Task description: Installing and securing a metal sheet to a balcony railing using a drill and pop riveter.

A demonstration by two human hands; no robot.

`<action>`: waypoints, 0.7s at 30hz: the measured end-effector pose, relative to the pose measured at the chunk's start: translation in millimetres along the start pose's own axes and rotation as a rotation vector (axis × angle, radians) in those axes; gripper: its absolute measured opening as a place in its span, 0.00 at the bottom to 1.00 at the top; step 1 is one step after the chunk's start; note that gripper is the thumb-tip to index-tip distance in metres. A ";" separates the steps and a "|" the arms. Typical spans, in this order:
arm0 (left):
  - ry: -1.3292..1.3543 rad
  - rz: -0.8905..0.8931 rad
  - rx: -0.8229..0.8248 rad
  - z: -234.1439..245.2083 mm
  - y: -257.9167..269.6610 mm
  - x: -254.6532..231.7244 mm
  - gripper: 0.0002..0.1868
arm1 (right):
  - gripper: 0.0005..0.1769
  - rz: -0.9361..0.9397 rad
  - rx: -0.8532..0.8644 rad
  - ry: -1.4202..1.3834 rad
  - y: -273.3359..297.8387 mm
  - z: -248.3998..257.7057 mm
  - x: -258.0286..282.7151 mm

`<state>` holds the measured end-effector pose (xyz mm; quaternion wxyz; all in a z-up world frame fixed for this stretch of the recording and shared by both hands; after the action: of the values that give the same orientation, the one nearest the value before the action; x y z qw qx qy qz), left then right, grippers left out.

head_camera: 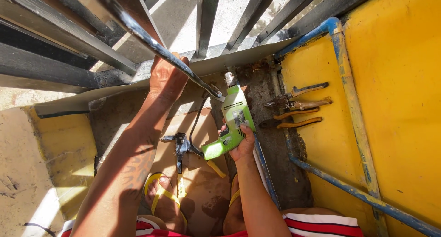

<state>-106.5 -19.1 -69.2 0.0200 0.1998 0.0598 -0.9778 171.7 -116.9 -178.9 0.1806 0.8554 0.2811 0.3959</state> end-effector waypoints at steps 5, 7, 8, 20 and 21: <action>-0.093 -0.021 -0.090 -19.1 0.9 12.9 0.06 | 0.37 -0.051 -0.028 0.038 7.3 -6.1 -15.9; -0.130 -0.040 -0.221 -1.2 8.3 10.6 0.05 | 0.38 -0.096 -0.027 0.059 10.6 -10.7 -30.6; -0.123 -0.037 -0.129 3.1 7.9 4.8 0.05 | 0.38 -0.112 -0.014 0.068 11.8 -14.6 -37.8; -0.183 -0.049 -0.156 19.3 2.5 -11.6 0.06 | 0.40 -0.070 -0.016 0.010 5.1 -3.5 -40.1; -0.209 -0.033 -0.110 14.2 0.3 -9.1 0.04 | 0.40 -0.061 -0.033 0.002 2.5 -0.2 -37.8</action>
<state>-103.6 -21.0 -52.6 0.0208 0.0942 0.1142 -0.9888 152.4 -142.4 -199.2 0.2064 0.8429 0.3007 0.3956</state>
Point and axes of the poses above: each hand's wrist, its own y-axis away from the middle knuckle, its own z-axis out of the back of the hand, x = y × z, the point moved 9 cm from there along -y, towards the middle knuckle, and after that the axes turned 12 degrees about y, right-handed, at the moved point
